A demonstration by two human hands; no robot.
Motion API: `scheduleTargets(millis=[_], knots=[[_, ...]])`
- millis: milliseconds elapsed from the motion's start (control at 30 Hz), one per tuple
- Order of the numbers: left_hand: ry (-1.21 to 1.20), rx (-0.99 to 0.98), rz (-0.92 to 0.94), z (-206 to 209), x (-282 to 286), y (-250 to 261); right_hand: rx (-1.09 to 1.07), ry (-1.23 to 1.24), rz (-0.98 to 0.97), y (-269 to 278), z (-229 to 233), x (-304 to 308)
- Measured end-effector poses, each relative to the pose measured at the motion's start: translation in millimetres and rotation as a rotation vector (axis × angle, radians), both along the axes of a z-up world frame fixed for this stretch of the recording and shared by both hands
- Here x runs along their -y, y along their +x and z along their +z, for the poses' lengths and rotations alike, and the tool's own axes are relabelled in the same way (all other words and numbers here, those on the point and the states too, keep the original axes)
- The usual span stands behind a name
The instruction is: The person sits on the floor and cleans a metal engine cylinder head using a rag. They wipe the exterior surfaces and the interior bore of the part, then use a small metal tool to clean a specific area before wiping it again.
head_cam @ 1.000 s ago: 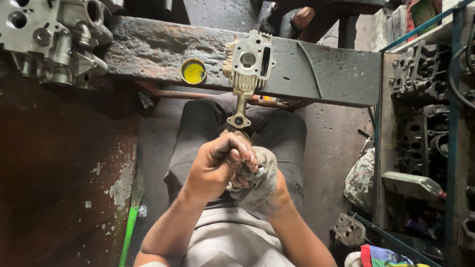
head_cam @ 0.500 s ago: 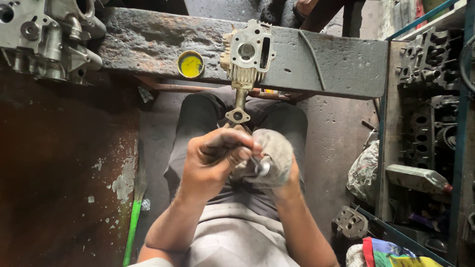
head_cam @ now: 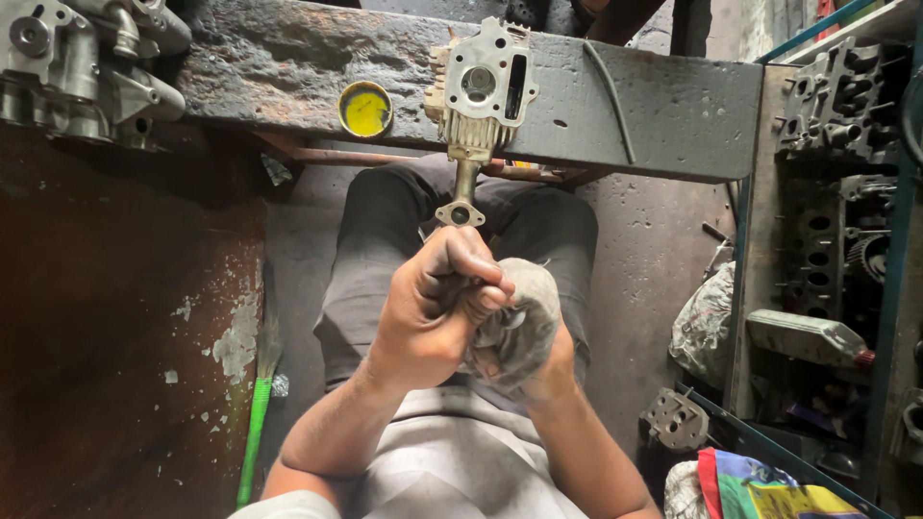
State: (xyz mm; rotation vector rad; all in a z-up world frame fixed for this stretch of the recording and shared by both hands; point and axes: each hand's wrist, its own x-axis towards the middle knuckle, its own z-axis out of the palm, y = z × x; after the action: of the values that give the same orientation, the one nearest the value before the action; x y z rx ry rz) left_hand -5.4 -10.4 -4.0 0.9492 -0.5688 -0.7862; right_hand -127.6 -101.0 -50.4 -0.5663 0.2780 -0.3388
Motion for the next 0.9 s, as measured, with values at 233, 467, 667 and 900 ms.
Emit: scheduleTargets(millis=[233,467,667,900], knots=[[-0.061,0.081,0.070,2.4,2.6,2.4,-0.037,0.142,0.057,-4.9,-8.2,-7.9],[0.119,-0.013,-0.068,14.8,-8.9,12.0,0.067,0.210,0.228,-6.3,-6.7,-2.6],[0.044,-0.009,-0.090,13.8,-8.7,13.7,0.089,0.292,0.133,-7.2,-3.2,-0.7],[-0.116,-0.026,-0.019,8.5,-6.0,9.7,0.002,0.117,0.121,-9.7,-10.3,3.7]])
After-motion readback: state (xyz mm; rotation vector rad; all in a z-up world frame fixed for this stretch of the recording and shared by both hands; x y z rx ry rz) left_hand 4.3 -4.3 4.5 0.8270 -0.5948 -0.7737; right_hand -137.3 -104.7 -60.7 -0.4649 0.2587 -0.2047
